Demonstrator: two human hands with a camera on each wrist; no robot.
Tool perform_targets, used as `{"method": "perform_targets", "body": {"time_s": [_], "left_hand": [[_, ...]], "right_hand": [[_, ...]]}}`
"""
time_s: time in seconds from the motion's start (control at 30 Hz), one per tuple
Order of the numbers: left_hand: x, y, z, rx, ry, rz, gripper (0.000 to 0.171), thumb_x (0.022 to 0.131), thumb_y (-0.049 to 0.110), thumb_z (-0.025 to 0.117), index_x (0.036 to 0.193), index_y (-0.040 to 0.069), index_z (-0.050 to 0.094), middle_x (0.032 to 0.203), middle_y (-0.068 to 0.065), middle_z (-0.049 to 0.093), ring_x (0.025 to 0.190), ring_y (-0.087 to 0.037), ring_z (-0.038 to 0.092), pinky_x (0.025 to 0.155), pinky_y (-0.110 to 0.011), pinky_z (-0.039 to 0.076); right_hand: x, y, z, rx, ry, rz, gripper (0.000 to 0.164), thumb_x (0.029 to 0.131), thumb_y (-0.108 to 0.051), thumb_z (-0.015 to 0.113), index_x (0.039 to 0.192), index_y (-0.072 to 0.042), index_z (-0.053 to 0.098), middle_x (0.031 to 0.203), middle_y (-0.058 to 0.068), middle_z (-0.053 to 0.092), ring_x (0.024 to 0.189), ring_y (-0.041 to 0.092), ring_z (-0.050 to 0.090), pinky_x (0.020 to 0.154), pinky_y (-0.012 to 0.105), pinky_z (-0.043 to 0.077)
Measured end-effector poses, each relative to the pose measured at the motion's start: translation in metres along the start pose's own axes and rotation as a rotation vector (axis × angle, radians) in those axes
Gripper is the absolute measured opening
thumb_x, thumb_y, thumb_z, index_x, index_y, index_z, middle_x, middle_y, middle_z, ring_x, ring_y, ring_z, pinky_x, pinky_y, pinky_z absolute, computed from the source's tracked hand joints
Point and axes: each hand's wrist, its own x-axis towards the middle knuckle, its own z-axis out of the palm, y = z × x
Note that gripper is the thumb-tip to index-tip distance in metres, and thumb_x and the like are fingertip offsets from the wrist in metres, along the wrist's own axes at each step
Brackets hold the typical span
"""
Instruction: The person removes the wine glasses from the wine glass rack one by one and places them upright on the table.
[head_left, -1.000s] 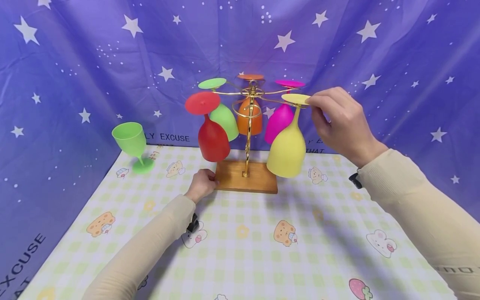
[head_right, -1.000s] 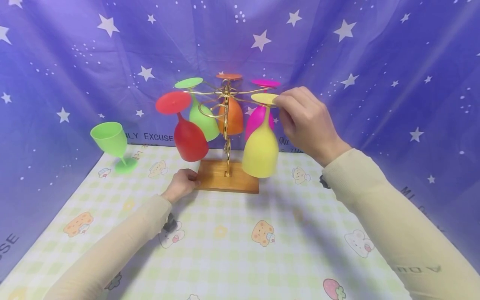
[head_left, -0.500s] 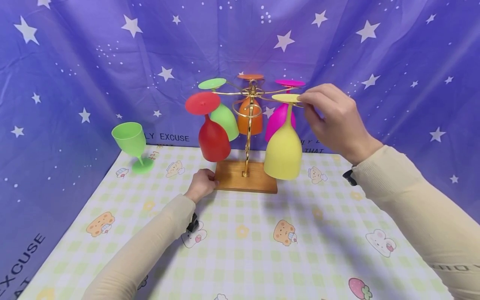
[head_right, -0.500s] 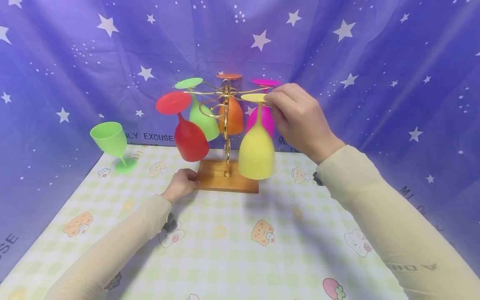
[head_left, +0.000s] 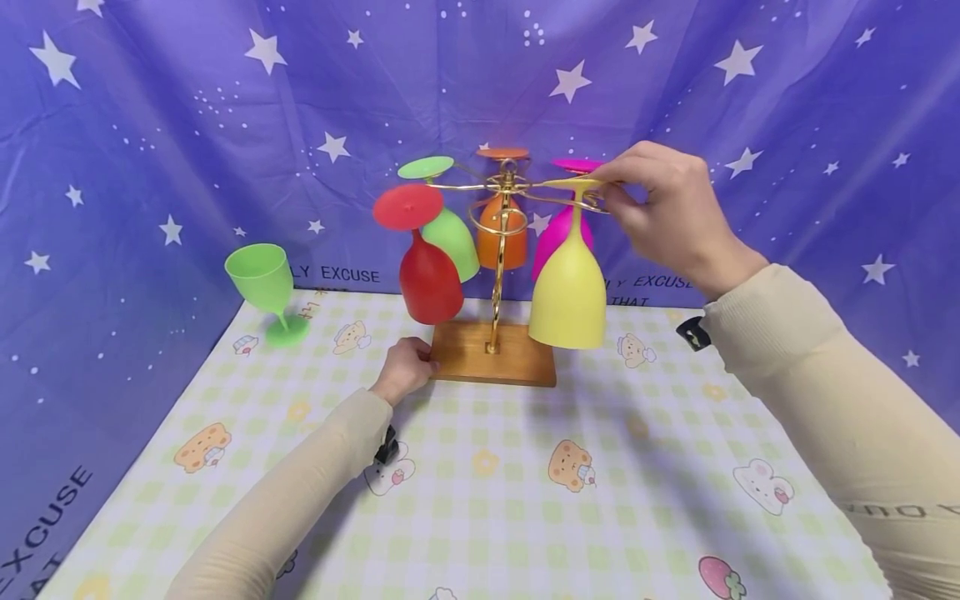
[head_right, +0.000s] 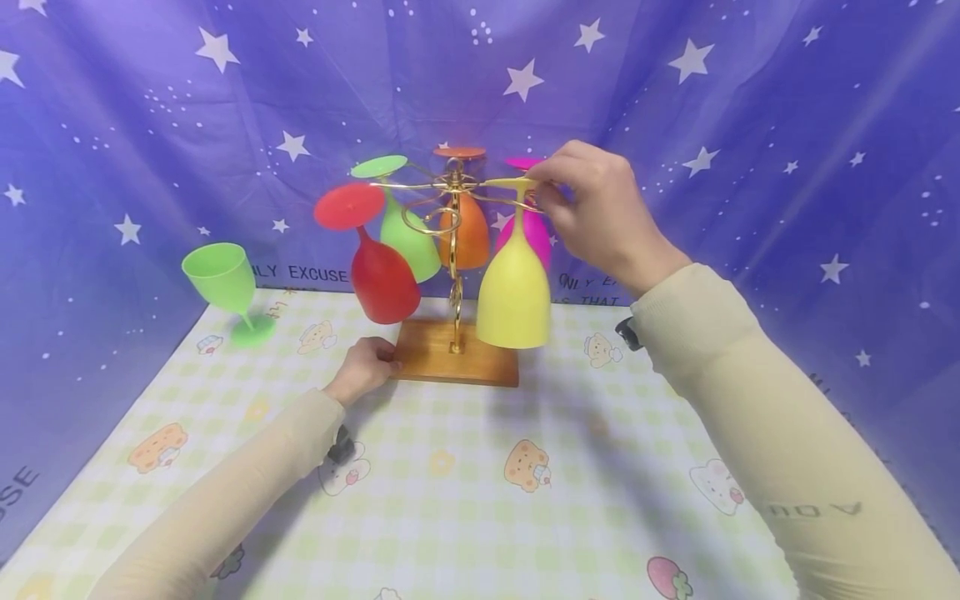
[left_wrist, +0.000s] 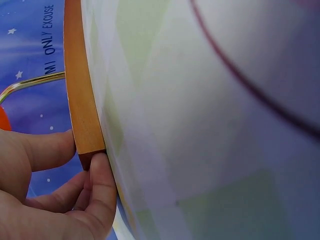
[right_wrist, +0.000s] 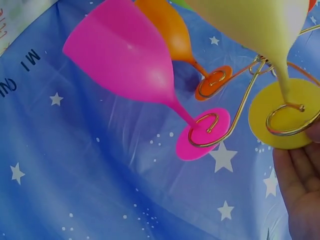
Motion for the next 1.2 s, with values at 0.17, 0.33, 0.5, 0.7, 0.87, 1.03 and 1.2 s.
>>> {"method": "perform_targets", "body": {"time_s": [0.17, 0.33, 0.5, 0.7, 0.87, 1.03, 1.2], "left_hand": [[0.0, 0.0, 0.003, -0.009, -0.004, 0.004, 0.026, 0.082, 0.005, 0.068, 0.105, -0.006, 0.066, 0.097, -0.016, 0.067, 0.086, -0.027, 0.06, 0.076, -0.036, 0.052], [0.0, -0.002, 0.006, -0.011, -0.001, -0.003, 0.026, 0.082, 0.005, 0.068, 0.105, -0.006, 0.065, 0.097, -0.016, 0.066, 0.086, -0.027, 0.06, 0.077, -0.035, 0.052], [0.001, -0.002, 0.006, -0.012, -0.008, -0.002, 0.026, 0.082, 0.005, 0.068, 0.105, -0.006, 0.065, 0.097, -0.016, 0.066, 0.085, -0.026, 0.06, 0.075, -0.035, 0.052], [0.001, -0.001, 0.003, -0.009, -0.004, 0.002, 0.028, 0.082, 0.006, 0.069, 0.107, -0.006, 0.065, 0.099, -0.016, 0.066, 0.087, -0.027, 0.06, 0.077, -0.036, 0.052], [0.0, 0.0, 0.002, -0.008, -0.01, -0.017, 0.029, 0.083, 0.006, 0.068, 0.108, -0.006, 0.064, 0.099, -0.016, 0.066, 0.088, -0.027, 0.06, 0.078, -0.036, 0.052], [0.0, 0.001, 0.001, -0.011, -0.007, -0.028, 0.028, 0.083, 0.007, 0.068, 0.108, -0.005, 0.064, 0.1, -0.016, 0.066, 0.088, -0.027, 0.059, 0.079, -0.036, 0.052], [0.0, 0.001, -0.001, -0.012, -0.007, -0.018, 0.027, 0.083, 0.007, 0.069, 0.106, -0.006, 0.065, 0.101, -0.016, 0.066, 0.089, -0.027, 0.059, 0.08, -0.037, 0.052]], "right_hand": [[0.002, 0.004, -0.004, -0.006, -0.049, 0.083, 0.018, 0.083, 0.007, 0.064, 0.091, -0.003, 0.076, 0.081, 0.008, 0.068, 0.075, 0.013, 0.056, 0.07, 0.014, 0.038], [0.0, 0.009, -0.009, -0.026, -0.117, 0.226, 0.017, 0.086, 0.0, 0.064, 0.095, -0.006, 0.077, 0.084, 0.006, 0.067, 0.075, 0.008, 0.049, 0.068, 0.016, 0.038], [-0.007, 0.014, -0.014, -0.067, -0.101, 0.245, 0.021, 0.086, 0.001, 0.059, 0.095, -0.005, 0.076, 0.082, 0.007, 0.066, 0.073, 0.009, 0.047, 0.066, 0.019, 0.035], [-0.016, 0.018, -0.02, -0.106, -0.047, 0.263, 0.018, 0.086, 0.0, 0.059, 0.092, -0.004, 0.076, 0.081, 0.007, 0.066, 0.073, 0.004, 0.047, 0.071, 0.02, 0.035], [-0.027, 0.02, -0.023, -0.109, 0.007, 0.267, 0.018, 0.086, -0.001, 0.06, 0.092, -0.005, 0.076, 0.08, 0.008, 0.066, 0.074, -0.004, 0.046, 0.076, 0.026, 0.034], [-0.045, 0.024, -0.023, -0.124, 0.056, 0.274, 0.018, 0.086, -0.001, 0.058, 0.092, -0.003, 0.075, 0.081, 0.008, 0.066, 0.077, -0.01, 0.046, 0.075, 0.013, 0.036], [-0.065, 0.026, -0.021, -0.137, 0.081, 0.312, 0.016, 0.085, 0.001, 0.061, 0.093, -0.001, 0.074, 0.083, 0.01, 0.067, 0.078, -0.014, 0.046, 0.074, 0.007, 0.037]]}}
